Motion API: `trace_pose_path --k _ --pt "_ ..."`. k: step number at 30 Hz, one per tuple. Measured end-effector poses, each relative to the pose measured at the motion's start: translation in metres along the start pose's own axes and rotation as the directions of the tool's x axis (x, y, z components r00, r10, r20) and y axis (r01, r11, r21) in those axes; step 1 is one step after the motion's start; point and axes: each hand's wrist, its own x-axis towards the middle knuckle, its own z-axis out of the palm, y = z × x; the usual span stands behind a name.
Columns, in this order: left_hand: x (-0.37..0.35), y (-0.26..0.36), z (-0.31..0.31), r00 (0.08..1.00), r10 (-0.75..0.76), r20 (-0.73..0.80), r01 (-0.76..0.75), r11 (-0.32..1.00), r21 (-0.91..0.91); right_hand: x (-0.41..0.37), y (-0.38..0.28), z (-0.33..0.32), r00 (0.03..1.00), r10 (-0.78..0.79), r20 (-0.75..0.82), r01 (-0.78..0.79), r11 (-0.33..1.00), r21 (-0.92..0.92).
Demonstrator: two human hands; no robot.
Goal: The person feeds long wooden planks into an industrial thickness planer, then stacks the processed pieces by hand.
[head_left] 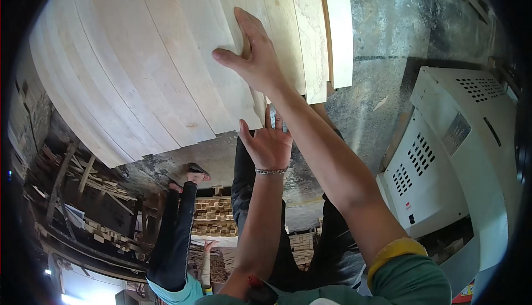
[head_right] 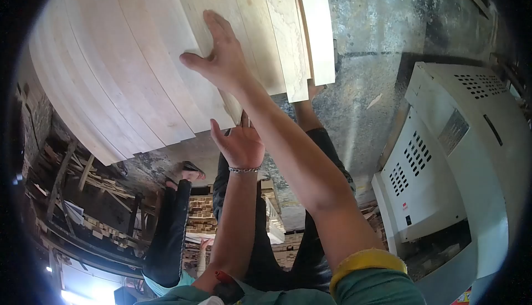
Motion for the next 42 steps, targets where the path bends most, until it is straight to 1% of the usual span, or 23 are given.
trace_pose_path --k 2,3,6,8,9,10,11,13,15,18,19,21,22,23,25,26,27,29,32,33,35,37,42 --pt "-0.003 0.001 -0.004 0.997 -0.051 0.05 0.053 0.998 -0.031 0.003 0.004 0.004 0.996 -0.081 -0.041 0.074 0.987 -0.143" --pt "-0.006 0.0 -0.008 0.995 -0.073 0.072 0.077 0.996 -0.047 0.004 0.005 0.003 0.997 -0.05 -0.051 0.047 0.998 -0.052" --pt "-0.022 -0.002 -0.015 0.998 -0.062 0.025 0.058 0.989 0.135 0.0 -0.001 0.0 0.996 0.087 0.004 -0.085 0.964 0.253" --pt "-0.052 -0.001 -0.01 0.984 -0.179 -0.003 0.178 0.98 0.093 0.001 -0.029 -0.025 0.974 0.168 0.153 -0.22 0.866 0.45" --pt "-0.071 0.003 -0.007 0.972 -0.237 -0.006 0.236 0.969 0.076 -0.005 -0.043 -0.035 0.965 0.22 0.143 -0.261 0.857 0.444" --pt "-0.088 0.009 -0.005 0.964 -0.229 -0.137 0.242 0.966 0.091 -0.016 -0.057 -0.044 0.954 0.27 0.133 -0.301 0.845 0.441" --pt "-0.103 0.018 -0.006 0.942 -0.213 -0.258 0.247 0.963 0.107 -0.031 -0.063 -0.052 0.948 0.286 0.14 -0.319 0.845 0.429" --pt "-0.122 0.041 -0.037 0.925 -0.122 -0.36 0.268 0.881 0.389 -0.079 -0.074 -0.066 0.953 0.284 0.109 -0.304 0.877 0.373" --pt "-0.131 0.056 -0.02 0.841 -0.1 -0.531 0.427 0.725 0.54 -0.139 -0.098 -0.079 0.926 0.338 0.169 -0.378 0.853 0.36" --pt "-0.118 0.082 -0.011 0.818 -0.216 -0.533 0.531 0.64 0.556 -0.23 -0.17 -0.1 0.936 0.335 0.112 -0.353 0.88 0.318" --pt "-0.123 0.087 0.013 0.842 -0.231 -0.487 0.509 0.638 0.578 -0.255 -0.207 -0.107 0.898 0.409 0.161 -0.437 0.787 0.436" --pt "-0.126 0.08 0.074 0.877 -0.302 -0.374 0.479 0.615 0.626 -0.304 -0.253 -0.119 0.879 0.45 0.156 -0.477 0.828 0.295" --pt "-0.127 0.072 0.093 0.892 -0.402 -0.209 0.443 0.674 0.592 -0.329 -0.264 -0.12 0.83 0.536 0.155 -0.552 0.748 0.367" --pt "-0.133 0.067 0.102 0.875 -0.481 -0.052 0.432 0.727 0.534 -0.351 -0.273 -0.12 0.823 0.551 0.142 -0.565 0.761 0.32" --pt "-0.13 0.05 0.106 0.851 -0.495 0.177 0.281 0.713 0.642 -0.389 -0.276 -0.119 0.853 0.514 0.085 -0.52 0.826 0.218" --pt "-0.109 0.042 0.081 0.874 -0.447 0.191 0.217 0.71 0.67 -0.403 -0.271 -0.118 0.833 0.551 0.061 -0.553 0.831 0.052" --pt "-0.09 0.033 0.056 0.894 -0.398 0.204 0.152 0.7 0.698 -0.41 -0.303 -0.124 0.819 0.572 0.048 -0.569 0.82 -0.062" --pt "-0.124 0.023 0.059 0.88 -0.445 0.166 0.189 0.648 0.737 -0.442 -0.299 -0.112 0.857 0.509 -0.076 -0.513 0.832 -0.212" --pt "-0.186 0.012 0.068 0.82 -0.566 0.082 0.291 0.537 0.792 -0.5 -0.358 -0.119 0.84 0.531 -0.108 -0.537 0.787 -0.304" --pt "-0.204 0.009 0.073 0.794 -0.604 0.065 0.313 0.498 0.809 -0.525 -0.354 -0.117 0.889 0.434 -0.148 -0.458 0.829 -0.32" --pt "-0.235 0.003 0.076 0.745 -0.666 0.037 0.334 0.42 0.844 -0.57 -0.359 -0.111 0.921 0.291 -0.26 -0.384 0.797 -0.467" --pt "-0.266 0.005 0.076 0.706 -0.709 -0.005 0.343 0.336 0.877 -0.611 -0.382 -0.1 0.902 0.212 -0.375 -0.398 0.743 -0.538" --pt "-0.342 0.027 0.043 0.621 -0.779 -0.091 0.287 0.118 0.951 -0.719 -0.41 -0.033 0.792 0.025 -0.61 -0.433 0.727 -0.532"
